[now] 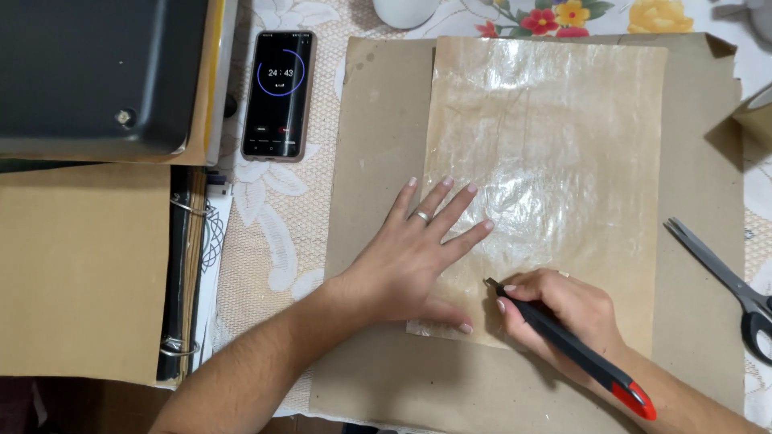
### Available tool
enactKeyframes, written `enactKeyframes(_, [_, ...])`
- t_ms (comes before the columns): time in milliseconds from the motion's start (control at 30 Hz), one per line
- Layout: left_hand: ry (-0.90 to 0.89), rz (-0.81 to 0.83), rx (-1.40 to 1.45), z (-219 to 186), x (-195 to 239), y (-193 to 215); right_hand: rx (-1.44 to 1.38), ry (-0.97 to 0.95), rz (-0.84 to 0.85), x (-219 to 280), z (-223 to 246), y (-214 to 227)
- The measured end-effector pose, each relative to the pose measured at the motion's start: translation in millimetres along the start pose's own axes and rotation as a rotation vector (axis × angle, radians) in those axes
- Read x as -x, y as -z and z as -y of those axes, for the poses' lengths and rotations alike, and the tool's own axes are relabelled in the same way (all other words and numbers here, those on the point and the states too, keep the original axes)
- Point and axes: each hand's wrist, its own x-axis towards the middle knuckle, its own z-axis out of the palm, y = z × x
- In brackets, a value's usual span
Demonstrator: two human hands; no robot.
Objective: The person uses a utility knife to trim the edges of a sheet of parchment paper on a cardboard surface. They then unwrap a plastic bag containing small, colorful, die-cut paper shapes and use scissors to trim the edges of the individual pieces.
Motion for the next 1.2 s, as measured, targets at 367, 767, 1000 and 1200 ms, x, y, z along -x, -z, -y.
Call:
enactKeyframes(367, [-0.455,-0.31,-0.09,1,4,5,0.027,0.042,0.004,4,-3,-1])
enactKeyframes(767, [-0.462,-0.216,-0.005,7,6,-19,-0.031,0.125,0.107,2,-8,-4])
enactKeyframes(1000, [-0.455,-0.234,0.186,12,4,-24,-0.025,0.16,0.122,7,-12,-4])
enactKeyframes(1200, [-0.453,-0.254,0.223,12,5,-21,-0.047,0.162,0.153,7,-12,-4])
